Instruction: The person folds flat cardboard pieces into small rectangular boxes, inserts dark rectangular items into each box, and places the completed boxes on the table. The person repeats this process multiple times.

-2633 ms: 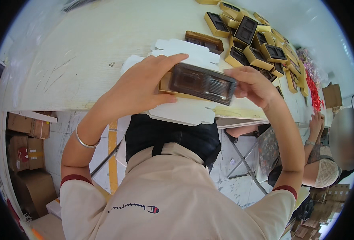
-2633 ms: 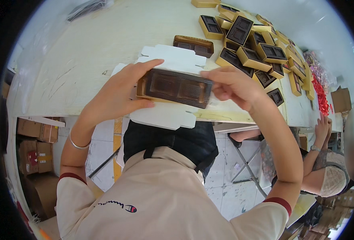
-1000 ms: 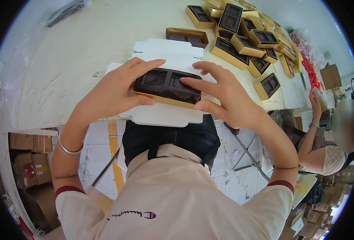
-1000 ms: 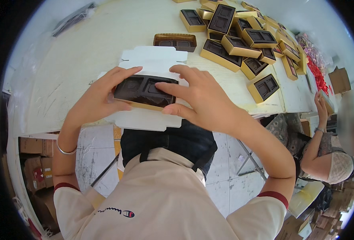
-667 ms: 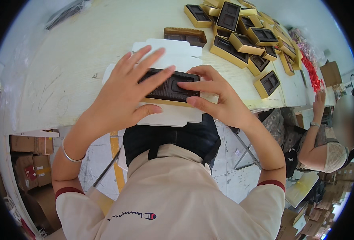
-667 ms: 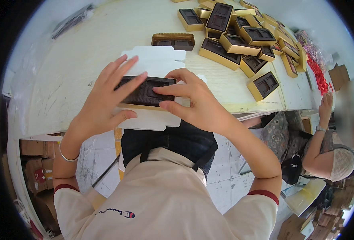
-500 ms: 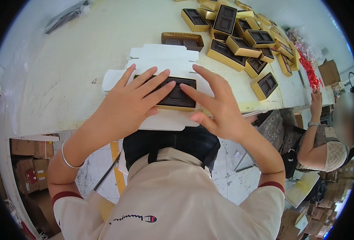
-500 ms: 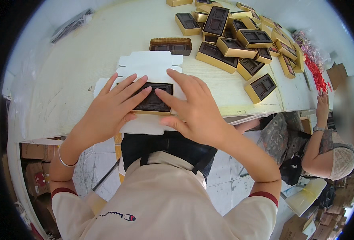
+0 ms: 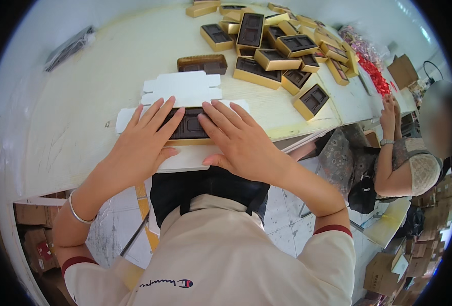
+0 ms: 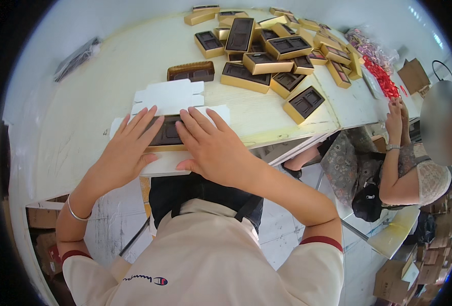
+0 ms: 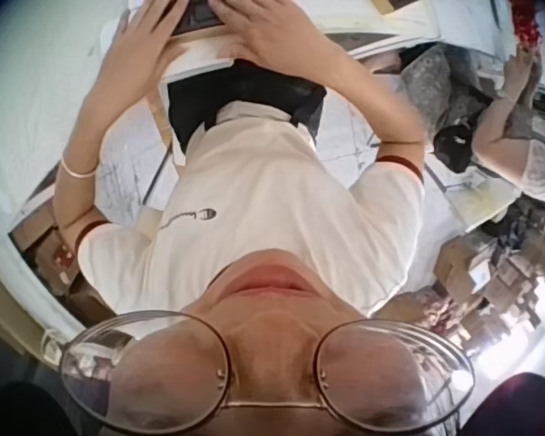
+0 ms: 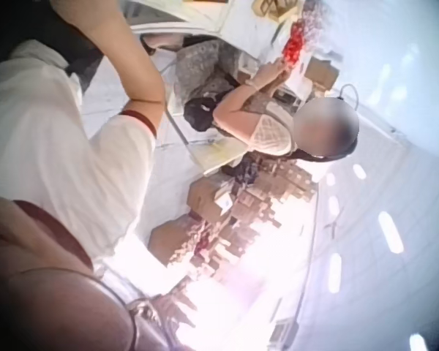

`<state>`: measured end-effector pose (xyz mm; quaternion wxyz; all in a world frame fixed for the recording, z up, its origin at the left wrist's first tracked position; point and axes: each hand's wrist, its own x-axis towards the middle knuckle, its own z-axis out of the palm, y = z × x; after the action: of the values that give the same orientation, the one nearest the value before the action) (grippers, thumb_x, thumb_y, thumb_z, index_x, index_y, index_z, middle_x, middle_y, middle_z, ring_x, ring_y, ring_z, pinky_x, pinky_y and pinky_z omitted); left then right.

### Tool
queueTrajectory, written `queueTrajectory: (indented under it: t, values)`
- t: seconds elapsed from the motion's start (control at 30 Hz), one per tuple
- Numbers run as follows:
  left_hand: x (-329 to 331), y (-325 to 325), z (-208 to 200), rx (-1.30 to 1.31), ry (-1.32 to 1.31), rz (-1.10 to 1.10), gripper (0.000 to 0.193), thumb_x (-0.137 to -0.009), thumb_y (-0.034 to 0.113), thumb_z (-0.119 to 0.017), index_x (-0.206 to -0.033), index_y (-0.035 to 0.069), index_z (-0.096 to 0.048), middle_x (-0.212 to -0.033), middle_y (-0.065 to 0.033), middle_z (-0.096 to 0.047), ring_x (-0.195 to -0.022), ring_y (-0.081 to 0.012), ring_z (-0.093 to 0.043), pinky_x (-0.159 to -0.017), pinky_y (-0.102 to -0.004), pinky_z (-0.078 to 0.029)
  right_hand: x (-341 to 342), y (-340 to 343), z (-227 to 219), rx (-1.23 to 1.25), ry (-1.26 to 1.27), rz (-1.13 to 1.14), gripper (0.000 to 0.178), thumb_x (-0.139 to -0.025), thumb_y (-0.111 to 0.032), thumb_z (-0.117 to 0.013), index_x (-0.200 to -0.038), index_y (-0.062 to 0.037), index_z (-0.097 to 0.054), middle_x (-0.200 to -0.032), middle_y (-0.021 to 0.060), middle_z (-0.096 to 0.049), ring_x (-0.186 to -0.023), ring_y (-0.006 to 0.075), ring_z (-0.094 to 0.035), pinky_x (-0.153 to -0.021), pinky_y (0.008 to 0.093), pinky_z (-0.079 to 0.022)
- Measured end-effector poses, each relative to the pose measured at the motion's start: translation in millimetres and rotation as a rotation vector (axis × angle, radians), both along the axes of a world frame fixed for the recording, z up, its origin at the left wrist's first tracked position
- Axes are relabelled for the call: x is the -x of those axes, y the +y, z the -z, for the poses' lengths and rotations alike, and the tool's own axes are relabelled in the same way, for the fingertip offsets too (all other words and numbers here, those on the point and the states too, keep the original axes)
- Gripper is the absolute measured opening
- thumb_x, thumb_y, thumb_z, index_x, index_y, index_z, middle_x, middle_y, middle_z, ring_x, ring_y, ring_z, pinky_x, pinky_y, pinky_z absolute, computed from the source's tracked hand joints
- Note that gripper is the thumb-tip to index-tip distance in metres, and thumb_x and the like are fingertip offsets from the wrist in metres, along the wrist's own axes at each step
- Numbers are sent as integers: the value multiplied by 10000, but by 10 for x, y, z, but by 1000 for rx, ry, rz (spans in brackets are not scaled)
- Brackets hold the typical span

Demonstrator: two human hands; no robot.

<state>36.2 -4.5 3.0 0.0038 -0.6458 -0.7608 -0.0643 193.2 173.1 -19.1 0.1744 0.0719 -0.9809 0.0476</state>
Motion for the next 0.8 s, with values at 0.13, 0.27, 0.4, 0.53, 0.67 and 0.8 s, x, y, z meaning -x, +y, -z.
queueTrajectory:
  t: [0.13, 0.27, 0.4, 0.53, 0.67, 0.8]
  values:
    - [63, 3, 125, -142, -61, 66, 615, -806, 140, -678, -1354, 10, -429, -1393, -172, -390, -1271, -351, -389, -1059, -456, -329, -20, 108, 151, 171, 65, 34, 606, -859, -301, -614, -1360, -17, -427, -1418, 248, -340, -1311, 383, -353, -1097, 488, -269]
    - [33, 27, 132, -157, -43, 39, 570, -804, 88, -659, -1328, -4, -456, -1293, -164, -445, -1234, -333, -408, -1034, -435, -355, 34, 133, 232, 231, 170, -45, 545, -812, -120, -658, -1314, -11, -476, -1323, 252, -432, -1207, 396, -438, -1066, 500, -312]
    - [79, 4, 160, -187, -70, 78, 594, -815, 127, -657, -1354, 11, -435, -1354, -172, -406, -1274, -352, -371, -1069, -450, -312, 79, 175, 262, 335, 194, -104, 471, -821, -120, -649, -1263, -9, -531, -1268, 231, -472, -1175, 399, -456, -1053, 492, -329]
    - [140, -126, 19, -372, -143, 78, 650, -839, 246, -645, -1395, 23, -392, -1432, -182, -348, -1329, -382, -311, -1108, -476, -238, -42, 315, 132, 268, 316, -78, 479, -783, -121, -684, -1227, -7, -546, -1201, 222, -501, -1109, 403, -483, -1009, 482, -366]
    - [280, -431, 90, -403, -253, -65, 621, -881, 364, -581, -1377, 25, -424, -1459, -159, -354, -1379, -355, -270, -1124, -482, -204, -50, 903, -263, 314, 376, 131, 427, -854, -174, -659, -1239, -18, -560, -1245, 181, -559, -1180, 321, -513, -1000, 408, -393]
    - [294, -503, 204, -316, -225, -81, 639, -812, 386, -678, -1341, 80, -491, -1437, -156, -373, -1356, -385, -284, -1111, -495, -234, 180, 2002, -644, 311, 576, 383, 478, -897, -298, -636, -1272, -17, -545, -1260, 169, -570, -1189, 287, -523, -979, 361, -407]
